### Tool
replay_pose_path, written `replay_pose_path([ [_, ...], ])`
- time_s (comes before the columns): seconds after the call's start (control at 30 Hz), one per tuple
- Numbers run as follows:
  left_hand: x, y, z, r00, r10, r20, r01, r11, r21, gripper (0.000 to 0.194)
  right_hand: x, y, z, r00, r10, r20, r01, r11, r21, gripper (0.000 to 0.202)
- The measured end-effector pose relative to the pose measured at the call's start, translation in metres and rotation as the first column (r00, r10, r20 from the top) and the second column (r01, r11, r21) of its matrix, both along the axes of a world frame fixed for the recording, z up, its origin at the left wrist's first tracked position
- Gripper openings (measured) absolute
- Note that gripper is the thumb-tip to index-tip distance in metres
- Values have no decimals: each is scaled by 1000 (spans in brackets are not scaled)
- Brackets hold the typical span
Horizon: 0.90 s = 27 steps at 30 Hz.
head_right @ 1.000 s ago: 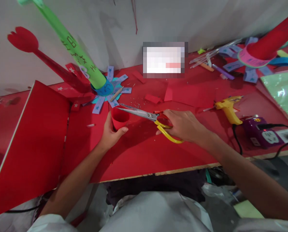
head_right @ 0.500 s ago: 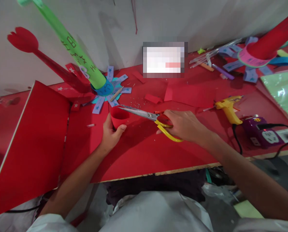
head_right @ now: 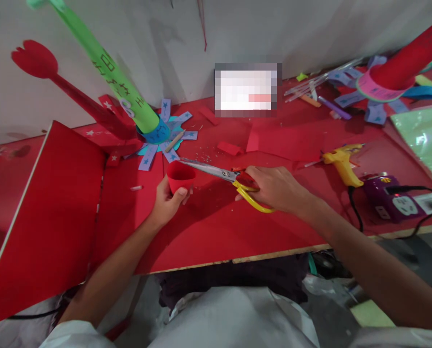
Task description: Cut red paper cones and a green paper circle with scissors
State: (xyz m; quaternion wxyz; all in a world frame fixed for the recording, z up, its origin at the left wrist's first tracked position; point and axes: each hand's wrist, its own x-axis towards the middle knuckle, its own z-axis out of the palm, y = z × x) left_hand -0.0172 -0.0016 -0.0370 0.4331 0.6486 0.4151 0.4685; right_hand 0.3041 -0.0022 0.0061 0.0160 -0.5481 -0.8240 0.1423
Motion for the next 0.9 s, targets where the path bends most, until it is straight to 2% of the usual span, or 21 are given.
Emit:
replay_pose_path([
  [0.1, 1, 1, 2, 995, -38, 88, 41, 999, -26, 54, 2, 0, -2, 1000, 16, -8, -16, 999, 27, 36],
  [0.33, 2, -2, 10, 985, -118, 123, 129, 988, -84, 58, 5, 0, -6, 999, 16, -29, -14, 998, 68, 39],
  [0.47, 5, -2, 16, 966, -167, 198, 192, 975, -115, 60, 8, 1, -4, 999, 28, -36, -26, 998, 65, 41],
  [0.63, 7, -2, 20, 937, -209, 281, 247, 963, -106, 56, 9, 3, 3, 998, 20, -51, -21, 1000, -10, 36],
  [0.9, 3, -1, 20, 925, -261, 276, 310, 939, -151, 56, 8, 3, 2, 993, 30, -115, -43, 992, -117, 38],
])
